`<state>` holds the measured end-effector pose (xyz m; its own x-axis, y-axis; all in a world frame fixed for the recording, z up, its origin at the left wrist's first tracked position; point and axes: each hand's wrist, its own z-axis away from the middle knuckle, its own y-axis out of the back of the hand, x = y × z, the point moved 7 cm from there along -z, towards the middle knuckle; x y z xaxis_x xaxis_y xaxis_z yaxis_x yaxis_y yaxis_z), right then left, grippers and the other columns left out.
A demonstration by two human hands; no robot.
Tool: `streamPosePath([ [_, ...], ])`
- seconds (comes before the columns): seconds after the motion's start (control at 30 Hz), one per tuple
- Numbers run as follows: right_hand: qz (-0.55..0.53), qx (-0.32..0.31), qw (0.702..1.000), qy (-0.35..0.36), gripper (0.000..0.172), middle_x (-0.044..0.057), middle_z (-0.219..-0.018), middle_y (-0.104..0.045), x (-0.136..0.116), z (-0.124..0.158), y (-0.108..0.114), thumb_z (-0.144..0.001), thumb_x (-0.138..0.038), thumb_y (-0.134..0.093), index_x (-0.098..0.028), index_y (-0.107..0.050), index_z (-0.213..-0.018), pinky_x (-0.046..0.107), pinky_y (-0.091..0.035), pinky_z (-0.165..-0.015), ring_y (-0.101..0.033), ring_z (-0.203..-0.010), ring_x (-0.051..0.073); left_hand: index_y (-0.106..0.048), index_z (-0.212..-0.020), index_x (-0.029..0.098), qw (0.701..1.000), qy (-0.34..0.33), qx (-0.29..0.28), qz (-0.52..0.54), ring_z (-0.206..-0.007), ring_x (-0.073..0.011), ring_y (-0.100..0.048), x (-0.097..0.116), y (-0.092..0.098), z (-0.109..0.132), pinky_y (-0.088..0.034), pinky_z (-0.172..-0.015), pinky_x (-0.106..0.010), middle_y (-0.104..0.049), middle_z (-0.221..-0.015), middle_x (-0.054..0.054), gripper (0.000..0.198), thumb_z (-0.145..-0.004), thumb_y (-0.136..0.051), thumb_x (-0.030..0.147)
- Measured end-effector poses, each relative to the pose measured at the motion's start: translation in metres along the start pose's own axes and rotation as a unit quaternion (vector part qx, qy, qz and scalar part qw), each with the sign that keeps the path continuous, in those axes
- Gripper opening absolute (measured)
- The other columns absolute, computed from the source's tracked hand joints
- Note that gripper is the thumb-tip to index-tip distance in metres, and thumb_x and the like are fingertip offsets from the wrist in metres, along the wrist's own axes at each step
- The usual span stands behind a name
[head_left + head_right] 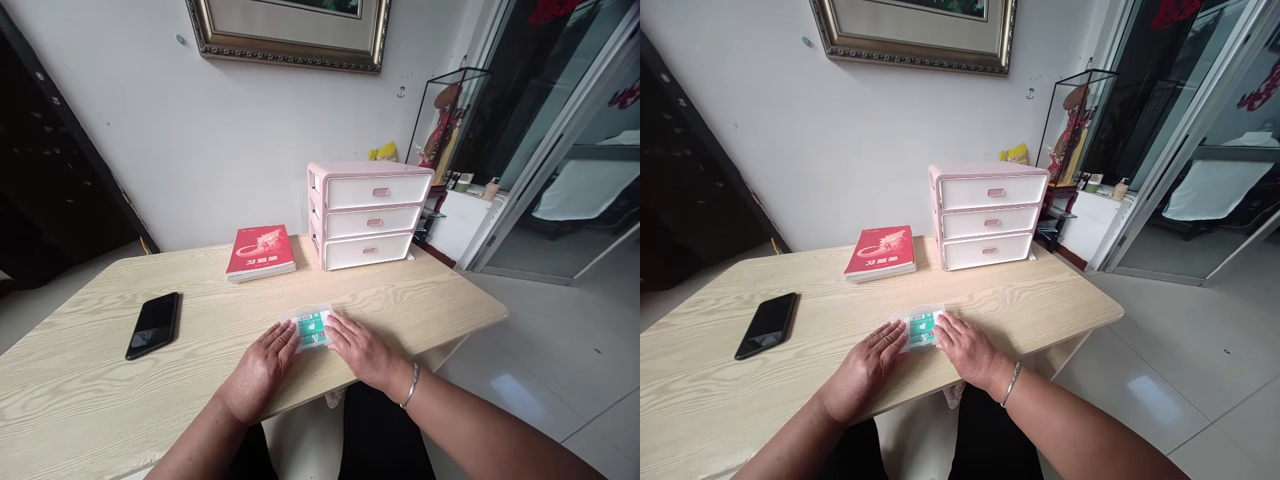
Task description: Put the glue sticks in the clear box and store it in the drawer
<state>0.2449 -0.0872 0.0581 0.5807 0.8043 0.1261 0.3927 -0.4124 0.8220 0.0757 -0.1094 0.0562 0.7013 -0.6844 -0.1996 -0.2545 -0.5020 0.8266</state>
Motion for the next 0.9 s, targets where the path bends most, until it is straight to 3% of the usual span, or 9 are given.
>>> streamPosePath([
  [0.23,0.054,-0.005,0.998,0.012,0.04,0.024,-0.135,-0.058,-0.004,-0.001,-0.004,-0.095,-0.007,-0.044,-0.005,-0.053,-0.133,0.047,-0.051,-0.102,-0.049,-0.133,0.032,-0.042,-0.143,0.01,0.999,0.004,0.02,-0.046,-0.136,-0.0338,-0.046,0.0,-0.023,0.008,-0.045,-0.109,-0.055,-0.057,-0.137,-0.023,0.046,-0.097,-0.046,0.015],
  [0.37,0.084,-0.02,0.996,0.03,0.041,0.023,-0.133,-0.059,-0.006,-0.004,-0.007,-0.093,-0.007,-0.043,-0.007,-0.053,-0.133,0.047,-0.05,-0.102,-0.051,-0.13,0.032,-0.043,-0.14,0.005,0.996,-0.007,0.005,-0.086,-0.136,-0.0364,-0.046,0.002,-0.031,0.009,-0.044,-0.108,-0.056,-0.056,-0.137,-0.026,0.046,-0.094,-0.046,0.01],
  [0.6,0.174,-0.022,0.983,0.057,0.037,0.027,-0.118,-0.065,-0.008,-0.014,-0.018,-0.094,-0.011,-0.042,-0.002,-0.055,-0.127,0.046,-0.051,-0.09,-0.06,-0.112,0.032,-0.048,-0.132,0.001,0.994,-0.002,-0.011,-0.111,-0.13,-0.0382,-0.051,0.008,-0.031,0.001,-0.045,-0.104,-0.055,-0.057,-0.133,-0.03,0.042,-0.09,-0.045,0.005],
  [0.77,0.221,-0.073,0.971,0.057,0.038,0.028,-0.104,-0.066,-0.007,-0.028,-0.019,-0.093,-0.011,-0.039,0.0,-0.053,-0.126,0.044,-0.05,-0.075,-0.061,-0.092,0.031,-0.051,-0.128,0.005,0.99,0.011,-0.003,-0.143,-0.119,-0.0343,-0.06,0.007,-0.022,-0.01,-0.052,-0.096,-0.049,-0.063,-0.125,-0.025,0.038,-0.091,-0.044,0.006],
  [0.9,0.233,-0.094,0.967,0.039,0.037,0.025,-0.101,-0.065,-0.004,-0.034,-0.019,-0.094,-0.013,-0.039,-0.003,-0.051,-0.127,0.041,-0.048,-0.07,-0.06,-0.087,0.03,-0.049,-0.128,0.004,0.987,0.008,-0.004,-0.158,-0.117,-0.0335,-0.06,0.007,-0.018,-0.016,-0.051,-0.094,-0.048,-0.062,-0.123,-0.025,0.039,-0.09,-0.042,0.004],
])
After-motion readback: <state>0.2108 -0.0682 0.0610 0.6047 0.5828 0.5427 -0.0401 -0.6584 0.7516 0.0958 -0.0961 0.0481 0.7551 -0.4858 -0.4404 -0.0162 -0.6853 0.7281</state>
